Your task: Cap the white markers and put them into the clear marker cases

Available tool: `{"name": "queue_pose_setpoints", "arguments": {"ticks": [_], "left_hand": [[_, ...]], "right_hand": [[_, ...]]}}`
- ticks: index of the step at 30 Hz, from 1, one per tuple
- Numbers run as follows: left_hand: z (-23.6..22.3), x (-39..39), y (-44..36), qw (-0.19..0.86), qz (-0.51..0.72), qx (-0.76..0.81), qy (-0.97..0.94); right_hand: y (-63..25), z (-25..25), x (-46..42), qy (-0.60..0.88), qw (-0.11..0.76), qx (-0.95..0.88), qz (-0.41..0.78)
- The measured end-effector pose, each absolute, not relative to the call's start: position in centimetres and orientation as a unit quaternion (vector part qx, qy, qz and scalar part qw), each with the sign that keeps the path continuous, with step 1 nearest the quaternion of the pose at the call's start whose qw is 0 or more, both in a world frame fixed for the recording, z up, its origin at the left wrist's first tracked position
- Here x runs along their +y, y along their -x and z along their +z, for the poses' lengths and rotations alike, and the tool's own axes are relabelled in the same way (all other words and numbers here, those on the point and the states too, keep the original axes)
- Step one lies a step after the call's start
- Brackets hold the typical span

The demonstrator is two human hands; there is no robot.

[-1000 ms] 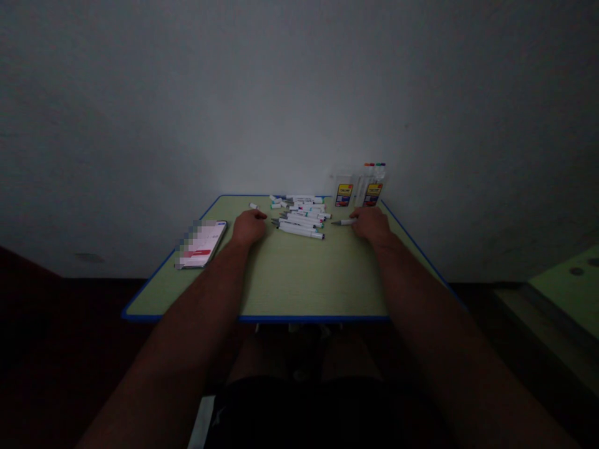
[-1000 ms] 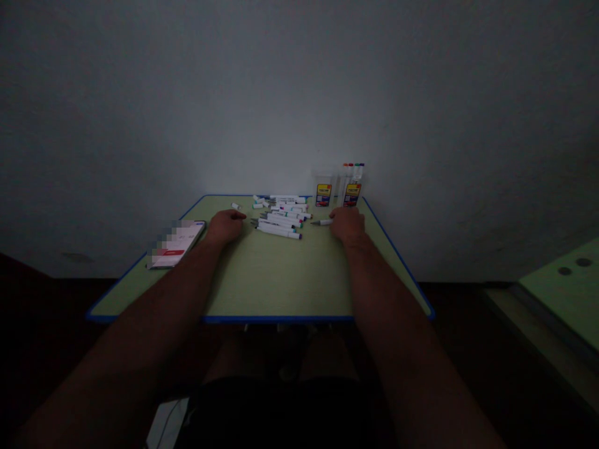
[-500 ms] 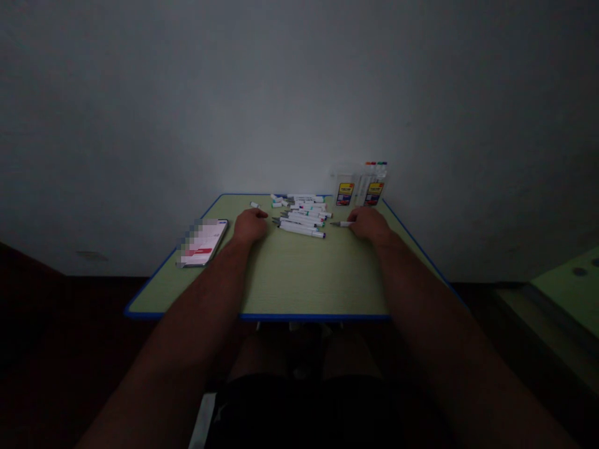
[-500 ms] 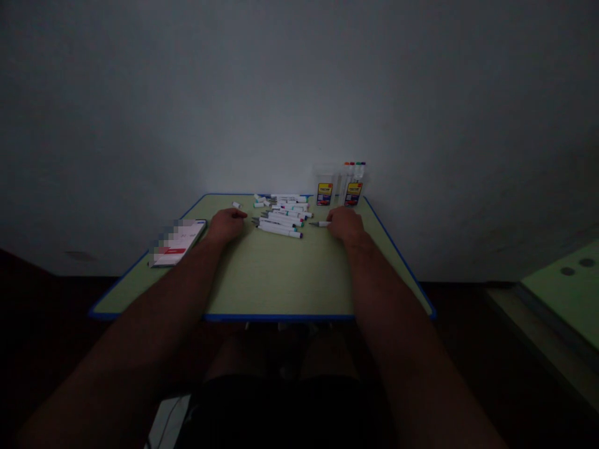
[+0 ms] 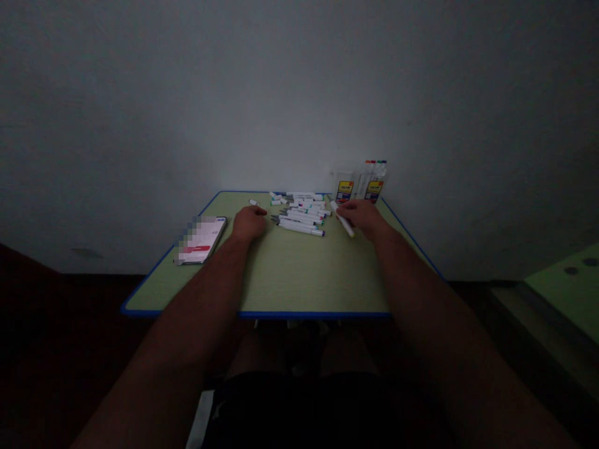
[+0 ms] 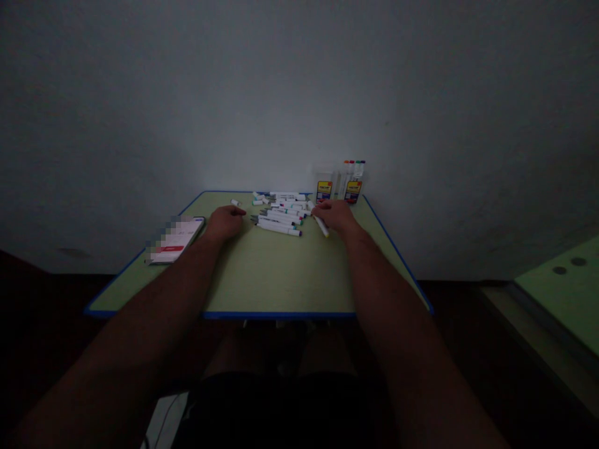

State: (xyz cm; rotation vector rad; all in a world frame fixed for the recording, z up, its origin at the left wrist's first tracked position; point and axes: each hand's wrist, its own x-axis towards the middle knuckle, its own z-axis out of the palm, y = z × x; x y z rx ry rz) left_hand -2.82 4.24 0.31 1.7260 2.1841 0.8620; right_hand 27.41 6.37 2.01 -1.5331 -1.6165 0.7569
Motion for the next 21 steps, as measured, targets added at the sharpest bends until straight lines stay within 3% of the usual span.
{"name": "queue_pose_setpoints", "arguments": {"ticks": [4,7,21], "left_hand": [[0.5,4.1,2.7,0.112,0.294,0.742,-0.592],[0.6,4.0,2.6,0.112,0.289,0.747,-0.589],[0.5,3.9,2.6,0.087,0.298,0.743,-0.593]], "right_hand": [[-26.5,2.3,5.7,0.569,0.431,-0.541,0.445],[-26.1,2.6,5.3,0.549,0.435,-0.516,0.493],[-24.9,0.6,5.9,0.534,0.444,-0.537,0.478]]}}
